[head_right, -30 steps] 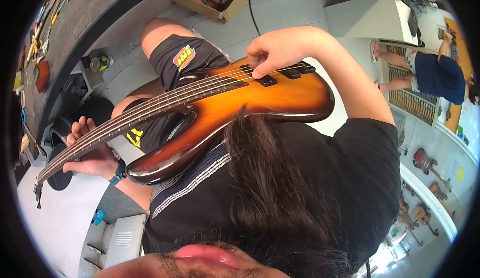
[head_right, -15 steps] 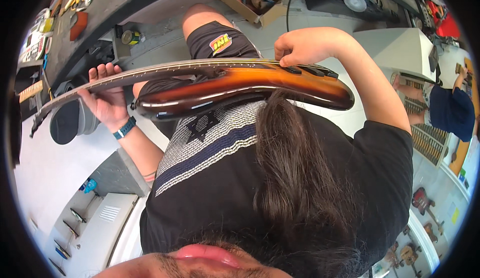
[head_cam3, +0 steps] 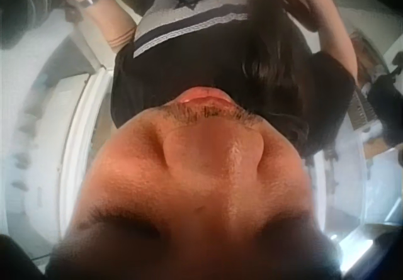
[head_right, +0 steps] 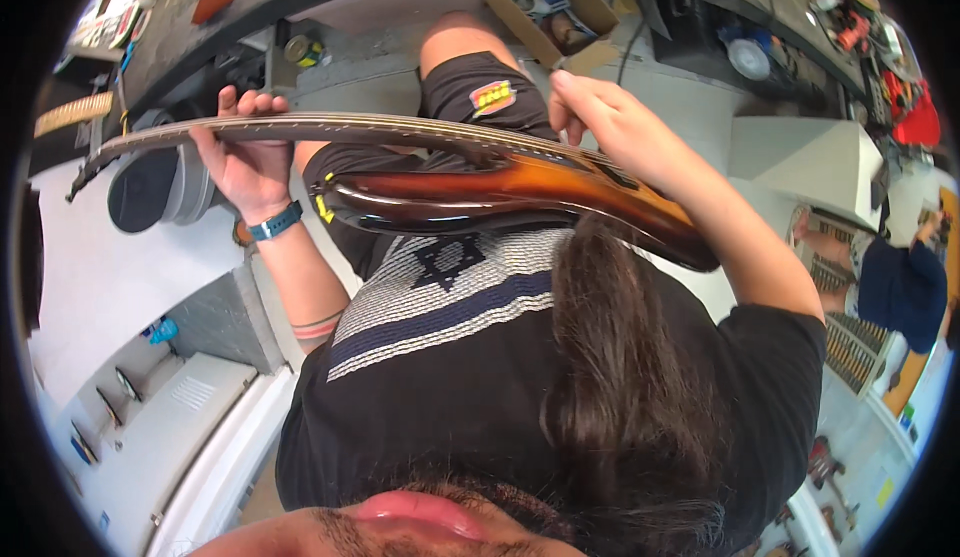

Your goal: The person positions a plastic plate over the opening on the back of a bass guitar, fastens it with a screwdriver, and plays several notes on the instrument.

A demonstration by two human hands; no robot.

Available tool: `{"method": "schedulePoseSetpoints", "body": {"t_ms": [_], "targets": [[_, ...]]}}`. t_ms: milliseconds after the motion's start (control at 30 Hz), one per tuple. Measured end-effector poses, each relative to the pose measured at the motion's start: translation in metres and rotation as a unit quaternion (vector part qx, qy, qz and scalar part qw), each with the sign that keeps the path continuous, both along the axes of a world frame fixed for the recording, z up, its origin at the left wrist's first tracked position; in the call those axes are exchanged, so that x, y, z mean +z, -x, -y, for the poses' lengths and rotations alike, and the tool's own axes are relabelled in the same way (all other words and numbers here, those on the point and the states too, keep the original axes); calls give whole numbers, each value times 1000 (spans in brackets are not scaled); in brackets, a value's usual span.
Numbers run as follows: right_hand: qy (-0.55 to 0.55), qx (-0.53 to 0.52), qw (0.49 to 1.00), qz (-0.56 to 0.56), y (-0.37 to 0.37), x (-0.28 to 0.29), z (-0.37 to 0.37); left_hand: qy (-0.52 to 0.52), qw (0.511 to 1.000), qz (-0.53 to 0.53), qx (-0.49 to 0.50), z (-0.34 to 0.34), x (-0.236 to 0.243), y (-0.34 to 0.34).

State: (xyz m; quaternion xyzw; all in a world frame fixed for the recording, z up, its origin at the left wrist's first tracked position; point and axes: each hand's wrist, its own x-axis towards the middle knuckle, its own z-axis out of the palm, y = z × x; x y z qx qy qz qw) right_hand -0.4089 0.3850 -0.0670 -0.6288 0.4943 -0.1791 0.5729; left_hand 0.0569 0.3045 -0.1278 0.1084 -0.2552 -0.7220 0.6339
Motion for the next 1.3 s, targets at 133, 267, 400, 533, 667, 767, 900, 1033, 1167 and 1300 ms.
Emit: {"method": "schedulePoseSetpoints", "body": {"t_ms": [133,267,400,533,667,767,900,1033,1167,1300], "targets": [[181,3,976,-120,-21,-21,-23,2,998,38,47,-15,7,7],[30,-106,994,12,-7,-21,-22,21,998,12,58,-29,15,19],[117,-39,976,-180,-18,-27,-37,35,999,9,32,-25,9,25],[59,-97,992,-60,-8,-32,-7,52,998,-18,-17,-30,11,2],[3,-96,984,-147,67,-76,37,46,999,15,-1,-36,9,-20],[2,-15,953,-302,110,-100,25,23,999,44,7,-32,4,-21],[-176,85,887,-418,103,-93,9,-1,998,64,24,-33,0,-21],[-176,138,881,-416,96,-88,7,6,998,56,19,-35,3,-18],[-199,110,942,-248,111,-92,2,4,998,62,16,-35,5,-17],[-226,93,958,-148,125,-101,2,1,998,67,16,-35,8,-16]]}}
